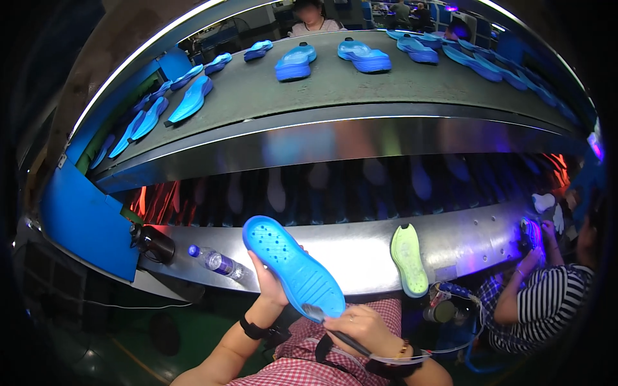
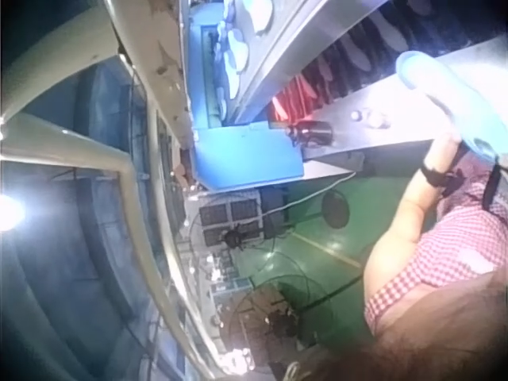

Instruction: Applying glue to the bottom of shoe soles using a brush at a manufacturing conveyor.

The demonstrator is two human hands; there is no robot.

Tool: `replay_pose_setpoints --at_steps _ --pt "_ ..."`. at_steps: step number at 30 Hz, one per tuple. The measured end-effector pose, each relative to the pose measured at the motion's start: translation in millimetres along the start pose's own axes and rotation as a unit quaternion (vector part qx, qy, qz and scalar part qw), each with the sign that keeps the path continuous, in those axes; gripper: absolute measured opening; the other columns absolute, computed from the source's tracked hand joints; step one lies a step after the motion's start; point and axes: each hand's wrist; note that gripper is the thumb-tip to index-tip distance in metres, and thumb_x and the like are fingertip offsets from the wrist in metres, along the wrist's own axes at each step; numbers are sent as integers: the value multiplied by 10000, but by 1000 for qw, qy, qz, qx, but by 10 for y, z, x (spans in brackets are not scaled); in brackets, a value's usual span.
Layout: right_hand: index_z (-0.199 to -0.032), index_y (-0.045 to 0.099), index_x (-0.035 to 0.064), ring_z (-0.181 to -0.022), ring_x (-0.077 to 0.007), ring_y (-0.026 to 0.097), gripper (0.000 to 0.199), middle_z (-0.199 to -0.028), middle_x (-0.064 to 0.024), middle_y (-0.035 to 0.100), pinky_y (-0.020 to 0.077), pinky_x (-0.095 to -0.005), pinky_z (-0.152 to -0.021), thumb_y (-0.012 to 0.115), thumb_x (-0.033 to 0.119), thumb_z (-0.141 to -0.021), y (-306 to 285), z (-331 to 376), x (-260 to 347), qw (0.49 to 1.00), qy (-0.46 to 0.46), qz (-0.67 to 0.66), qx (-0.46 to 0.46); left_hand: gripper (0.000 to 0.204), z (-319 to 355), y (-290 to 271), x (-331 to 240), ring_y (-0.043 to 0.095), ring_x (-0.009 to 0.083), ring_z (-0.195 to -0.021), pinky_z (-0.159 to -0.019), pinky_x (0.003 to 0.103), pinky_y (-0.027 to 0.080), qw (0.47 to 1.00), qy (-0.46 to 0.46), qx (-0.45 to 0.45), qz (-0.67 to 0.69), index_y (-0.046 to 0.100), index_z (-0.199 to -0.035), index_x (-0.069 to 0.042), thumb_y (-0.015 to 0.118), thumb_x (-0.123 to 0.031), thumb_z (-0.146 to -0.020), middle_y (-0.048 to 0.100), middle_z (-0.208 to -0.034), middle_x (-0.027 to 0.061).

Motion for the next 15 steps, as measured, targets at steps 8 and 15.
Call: replay_pose_setpoints --at_steps 8,15 --pt "-904 675 38 -689 -192 598 210 -760 -96 644 478 -269 -642 693 67 -696 -277 -380 87 975 142 -157 -63 881 175 376 85 522 343 -1007 -900 476 406 999 -24 42 17 437 -1207 -85 161 -782 -744 552 -1064 176" --pt "-904 676 20 -770 -182 608 244 -829 -81 663 478 -277 -701 727 26 -665 -377 -267 186 960 124 -250 18 861 60 406 -111 540 327 -938 -863 462 427 998 52 13 23 447 -1183 -79 185 -776 -750 568 -1005 173"
Point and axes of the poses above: each hand's wrist, its own z-axis away from the middle knuckle, its own y-axis out of the palm, x = y × z
